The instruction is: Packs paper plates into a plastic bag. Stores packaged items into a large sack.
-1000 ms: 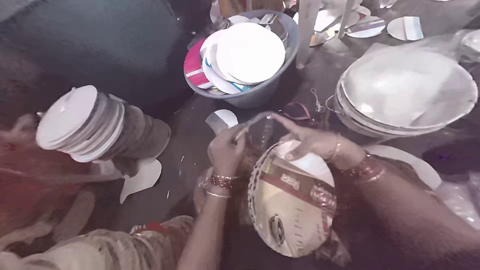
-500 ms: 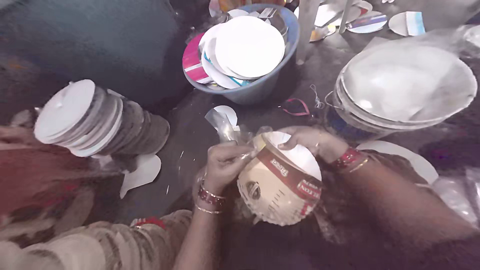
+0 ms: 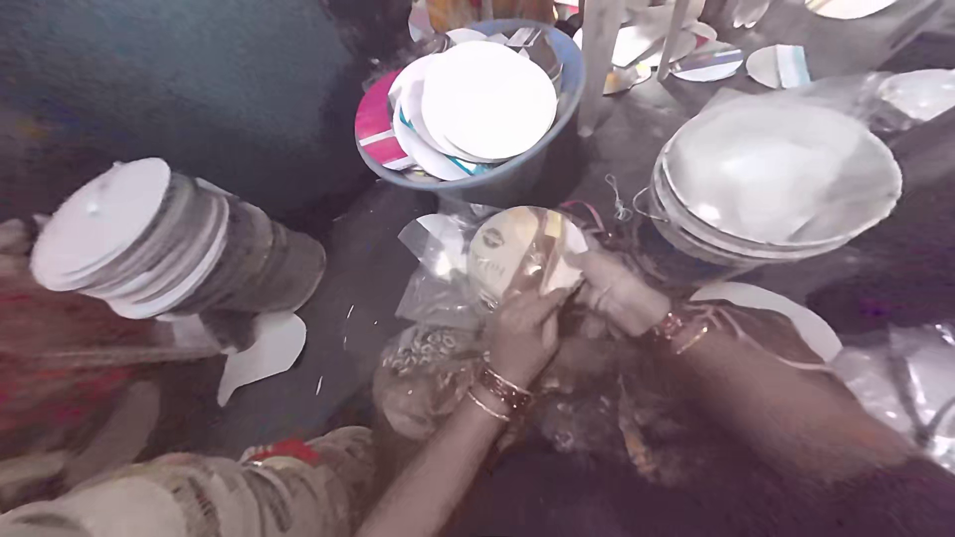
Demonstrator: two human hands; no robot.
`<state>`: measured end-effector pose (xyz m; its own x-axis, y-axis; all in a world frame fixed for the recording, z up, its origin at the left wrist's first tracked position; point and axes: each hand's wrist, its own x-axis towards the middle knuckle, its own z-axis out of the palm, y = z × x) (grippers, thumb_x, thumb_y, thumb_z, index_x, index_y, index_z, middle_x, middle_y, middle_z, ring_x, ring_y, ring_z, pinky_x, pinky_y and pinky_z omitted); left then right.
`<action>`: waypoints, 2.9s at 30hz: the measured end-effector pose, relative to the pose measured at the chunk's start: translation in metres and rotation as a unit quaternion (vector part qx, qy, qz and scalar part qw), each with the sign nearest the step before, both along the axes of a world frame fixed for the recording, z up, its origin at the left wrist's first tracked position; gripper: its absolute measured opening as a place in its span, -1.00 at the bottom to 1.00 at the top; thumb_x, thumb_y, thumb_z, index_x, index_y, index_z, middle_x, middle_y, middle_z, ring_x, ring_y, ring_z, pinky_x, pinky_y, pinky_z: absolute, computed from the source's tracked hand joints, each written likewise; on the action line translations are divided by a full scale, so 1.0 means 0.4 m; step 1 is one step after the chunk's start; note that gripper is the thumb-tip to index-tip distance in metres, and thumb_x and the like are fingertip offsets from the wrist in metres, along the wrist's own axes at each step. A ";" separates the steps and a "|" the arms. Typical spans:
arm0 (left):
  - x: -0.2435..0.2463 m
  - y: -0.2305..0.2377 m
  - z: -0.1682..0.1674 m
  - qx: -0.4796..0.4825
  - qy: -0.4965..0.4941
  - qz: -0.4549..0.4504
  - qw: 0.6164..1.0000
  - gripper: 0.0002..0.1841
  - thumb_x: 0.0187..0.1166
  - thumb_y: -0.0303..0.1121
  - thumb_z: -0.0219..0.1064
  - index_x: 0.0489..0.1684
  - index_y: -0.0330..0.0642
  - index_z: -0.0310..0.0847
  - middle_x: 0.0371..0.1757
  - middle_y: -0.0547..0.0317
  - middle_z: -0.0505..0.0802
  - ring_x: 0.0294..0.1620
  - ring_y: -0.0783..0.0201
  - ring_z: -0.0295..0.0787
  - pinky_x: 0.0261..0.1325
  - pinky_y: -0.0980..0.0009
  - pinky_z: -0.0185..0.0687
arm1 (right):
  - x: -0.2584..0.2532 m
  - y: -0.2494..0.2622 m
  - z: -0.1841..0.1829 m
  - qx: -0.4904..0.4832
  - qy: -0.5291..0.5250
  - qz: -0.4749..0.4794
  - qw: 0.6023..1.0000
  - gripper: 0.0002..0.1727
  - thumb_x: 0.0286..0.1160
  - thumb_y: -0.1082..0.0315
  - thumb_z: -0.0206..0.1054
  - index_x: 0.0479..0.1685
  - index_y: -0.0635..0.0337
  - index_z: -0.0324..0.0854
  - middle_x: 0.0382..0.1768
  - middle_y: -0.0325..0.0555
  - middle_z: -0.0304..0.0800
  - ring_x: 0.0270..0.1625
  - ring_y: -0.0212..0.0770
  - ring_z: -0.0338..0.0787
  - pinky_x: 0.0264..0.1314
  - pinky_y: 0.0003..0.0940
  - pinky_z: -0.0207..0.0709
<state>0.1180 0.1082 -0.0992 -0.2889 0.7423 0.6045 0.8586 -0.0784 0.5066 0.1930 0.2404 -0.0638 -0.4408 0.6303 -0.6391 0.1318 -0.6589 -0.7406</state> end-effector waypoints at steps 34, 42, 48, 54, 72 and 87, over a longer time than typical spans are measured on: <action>-0.258 -0.069 0.136 -0.221 -0.326 0.272 0.878 -0.81 0.55 -0.53 0.42 0.05 -0.35 0.77 -0.26 0.04 0.87 -0.40 0.37 0.77 -0.21 0.41 0.72 | 0.042 0.024 0.100 0.526 -0.190 0.561 0.610 -0.27 0.58 0.35 0.43 0.72 -0.48 0.39 0.37 0.27 0.53 0.03 0.28 0.77 0.07 0.25 0.63; -0.174 -0.058 -0.001 -0.152 0.095 0.009 0.984 -0.48 0.59 0.04 0.29 0.31 -0.17 0.73 0.38 -0.16 0.78 0.41 -0.23 0.69 0.37 -0.30 0.48 | 0.049 0.034 0.023 0.600 0.061 0.380 0.701 -0.81 0.52 0.51 0.30 -0.23 0.34 0.87 -0.34 0.04 0.77 -0.22 -0.10 0.75 -0.07 -0.14 0.64; -0.229 -0.002 0.001 -0.226 0.034 -0.044 0.973 -0.81 0.54 -0.45 0.36 -0.29 -0.40 0.87 -0.12 -0.22 0.93 0.08 -0.21 0.87 0.28 -0.18 0.62 | 0.064 0.069 0.052 0.400 0.065 0.187 0.895 -0.83 0.67 0.46 0.23 -0.10 0.23 0.77 -0.42 -0.39 0.70 -0.55 -0.66 0.42 -0.48 -0.72 0.31; -0.200 0.069 0.045 -0.163 -0.364 0.129 0.908 -0.81 0.72 -0.43 0.27 -0.06 -0.35 0.79 -0.28 0.05 0.87 -0.32 0.33 0.79 -0.08 0.32 0.75 | 0.081 0.107 0.045 0.586 -0.022 0.318 0.745 -0.71 0.39 0.69 0.24 -0.10 0.26 0.85 -0.11 0.03 0.68 -0.04 -0.09 0.69 0.05 -0.07 0.61; -0.278 0.015 -0.009 -0.097 -0.139 0.119 0.978 -0.66 0.61 -0.36 0.33 0.25 -0.34 0.74 0.24 -0.18 0.82 0.24 -0.02 0.75 0.36 0.02 0.59 | 0.010 0.027 -0.026 0.461 -0.042 0.524 0.715 -0.80 0.62 0.46 0.29 0.00 0.35 0.80 0.38 0.08 0.73 0.37 -0.03 0.72 0.49 -0.06 0.50; -0.312 -0.001 -0.029 -0.109 0.086 -0.003 0.990 -0.86 0.36 -0.45 0.40 -0.34 -0.21 0.92 -0.26 -0.02 0.94 0.02 -0.21 0.77 0.12 -0.18 0.48 | 0.043 0.129 -0.027 0.515 -0.051 0.405 0.754 -0.75 0.55 0.35 0.42 0.02 0.39 0.66 -0.23 0.07 0.75 -0.15 -0.11 0.73 0.02 -0.10 0.60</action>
<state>-0.0070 0.1078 -0.1107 -0.1899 0.8626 0.4689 0.9336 0.0109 0.3581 0.2102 0.2919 -0.0746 -0.9291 0.3663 -0.0514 0.2730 0.5851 -0.7637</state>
